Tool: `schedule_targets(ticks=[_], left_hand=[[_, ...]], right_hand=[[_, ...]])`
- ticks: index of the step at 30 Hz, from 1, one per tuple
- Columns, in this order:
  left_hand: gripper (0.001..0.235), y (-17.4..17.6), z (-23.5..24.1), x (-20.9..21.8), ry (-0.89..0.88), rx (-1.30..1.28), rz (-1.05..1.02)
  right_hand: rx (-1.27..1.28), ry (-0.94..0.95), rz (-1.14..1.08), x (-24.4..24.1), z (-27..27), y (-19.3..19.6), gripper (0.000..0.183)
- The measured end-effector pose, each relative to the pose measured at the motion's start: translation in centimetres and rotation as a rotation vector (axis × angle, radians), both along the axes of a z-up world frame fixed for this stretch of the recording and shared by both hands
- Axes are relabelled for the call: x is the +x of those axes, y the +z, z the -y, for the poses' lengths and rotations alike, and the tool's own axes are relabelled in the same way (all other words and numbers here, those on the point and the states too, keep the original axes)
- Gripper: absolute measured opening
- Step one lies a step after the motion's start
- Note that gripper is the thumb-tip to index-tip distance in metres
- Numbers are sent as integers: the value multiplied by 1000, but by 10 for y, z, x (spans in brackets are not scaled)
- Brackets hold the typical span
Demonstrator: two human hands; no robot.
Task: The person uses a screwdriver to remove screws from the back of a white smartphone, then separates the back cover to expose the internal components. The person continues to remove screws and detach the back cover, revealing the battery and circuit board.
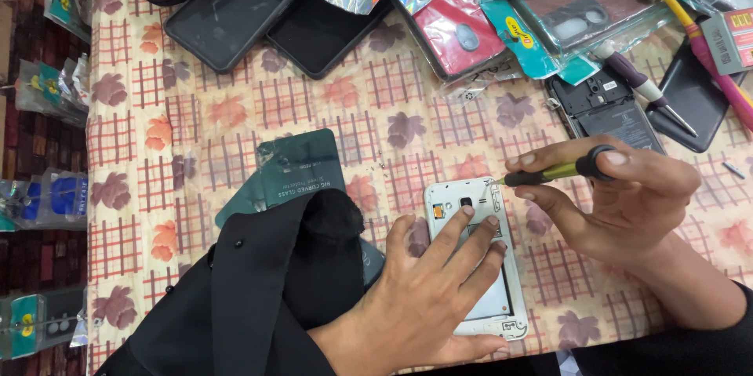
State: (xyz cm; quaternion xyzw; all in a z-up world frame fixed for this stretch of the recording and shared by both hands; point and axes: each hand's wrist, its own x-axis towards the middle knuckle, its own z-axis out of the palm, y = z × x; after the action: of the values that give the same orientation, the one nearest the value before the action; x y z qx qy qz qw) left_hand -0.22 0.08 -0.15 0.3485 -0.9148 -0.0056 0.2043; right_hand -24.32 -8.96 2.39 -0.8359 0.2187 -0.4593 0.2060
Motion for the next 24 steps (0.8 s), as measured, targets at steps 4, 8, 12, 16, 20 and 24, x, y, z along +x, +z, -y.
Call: schedule_targets(ticks=[4, 8, 12, 16, 20, 24], left_hand=[[87, 0, 0, 0, -4, 8, 6], [87, 2, 1, 0, -6, 19, 6], [86, 0, 0, 0, -11, 33, -1], [85, -4, -2, -1, -2, -15, 6], [79, -6, 1, -3, -3, -70, -38], [73, -16, -4, -6, -21, -101, -33]], right_hand=[[5, 5, 8, 1, -1, -1, 81], [92, 45, 28, 1, 0, -1, 78], [81, 8, 31, 1, -1, -5, 77], [136, -62, 98, 4, -7, -6, 83], [184, -2, 137, 9, -9, -2, 75], [27, -44, 115, 7, -6, -13, 87]])
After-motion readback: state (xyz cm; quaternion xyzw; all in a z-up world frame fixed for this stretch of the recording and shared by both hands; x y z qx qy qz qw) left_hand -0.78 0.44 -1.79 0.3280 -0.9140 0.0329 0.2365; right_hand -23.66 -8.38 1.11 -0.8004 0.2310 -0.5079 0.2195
